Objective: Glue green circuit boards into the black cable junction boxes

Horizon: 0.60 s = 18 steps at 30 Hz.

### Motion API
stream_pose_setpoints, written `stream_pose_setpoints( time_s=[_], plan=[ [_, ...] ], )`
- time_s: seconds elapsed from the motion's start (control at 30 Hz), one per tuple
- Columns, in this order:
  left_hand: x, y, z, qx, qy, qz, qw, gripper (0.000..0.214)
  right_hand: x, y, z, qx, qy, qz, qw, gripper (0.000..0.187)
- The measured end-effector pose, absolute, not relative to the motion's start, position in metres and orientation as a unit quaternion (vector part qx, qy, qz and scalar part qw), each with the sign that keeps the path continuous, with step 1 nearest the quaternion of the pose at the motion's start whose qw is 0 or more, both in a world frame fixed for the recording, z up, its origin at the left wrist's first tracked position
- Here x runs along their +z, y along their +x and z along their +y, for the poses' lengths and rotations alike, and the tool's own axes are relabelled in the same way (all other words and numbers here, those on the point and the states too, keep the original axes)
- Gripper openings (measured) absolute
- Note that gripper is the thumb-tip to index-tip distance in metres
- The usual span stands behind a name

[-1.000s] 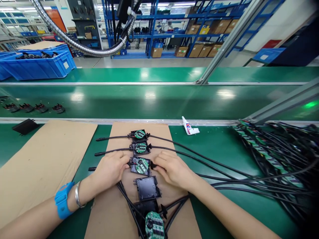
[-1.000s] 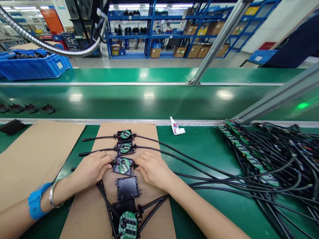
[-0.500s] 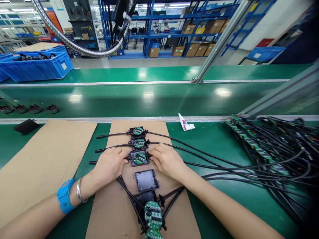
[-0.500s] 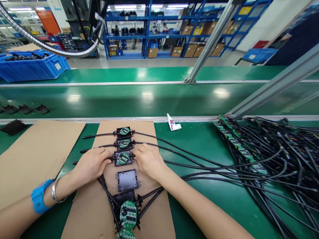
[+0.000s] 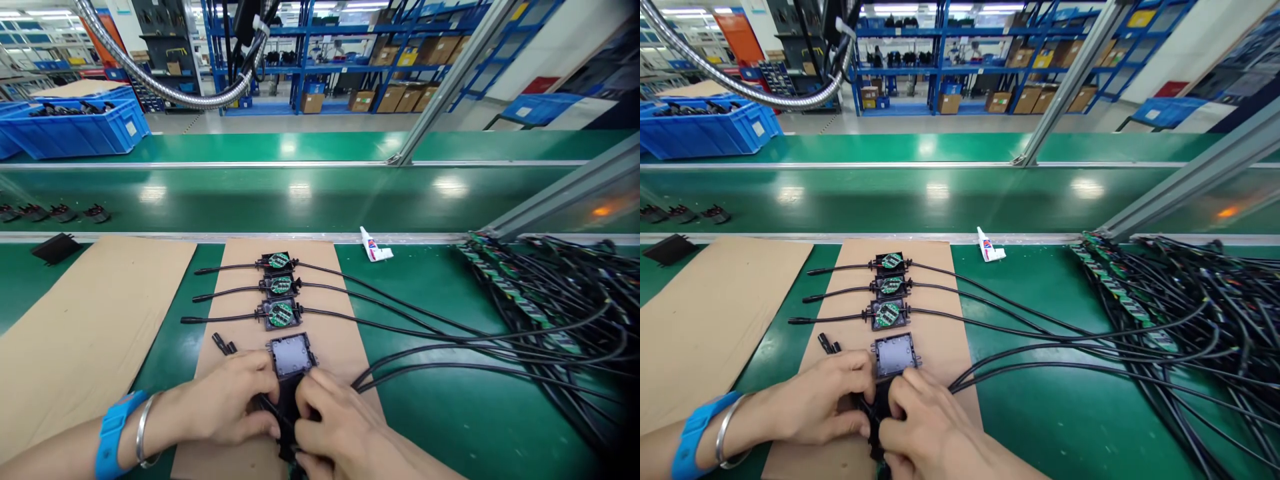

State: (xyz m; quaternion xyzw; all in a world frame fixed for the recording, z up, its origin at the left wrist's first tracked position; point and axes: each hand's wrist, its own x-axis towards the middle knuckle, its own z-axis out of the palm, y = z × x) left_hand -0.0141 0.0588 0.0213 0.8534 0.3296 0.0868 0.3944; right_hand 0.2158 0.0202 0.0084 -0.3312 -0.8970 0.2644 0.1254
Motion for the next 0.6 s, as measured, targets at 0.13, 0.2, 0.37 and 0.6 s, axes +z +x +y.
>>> stream_pose_setpoints(
  time_s=[0.13,0.2,0.37,0.6],
  plan=[
    [0.033,-0.018,0.064,0.104,0.84,0.339,0.412,0.003,0.016,0.228,0.031,0.293,-0.341,-0.88,0.152,0.02],
    [0.036,-0.019,0.067,0.127,0.836,0.366,0.388,0.005,0.027,0.239,0.046,0.357,-0.371,-0.843,0.155,0.032],
    [0.029,-0.022,0.073,0.103,0.844,0.442,0.287,0.014,0.028,0.256,0.087,0.363,-0.426,-0.816,0.145,0.023],
    [0.017,-0.02,0.077,0.024,0.874,0.456,0.166,0.01,-0.008,0.251,0.099,0.218,-0.391,-0.877,0.174,0.013]
  ],
)
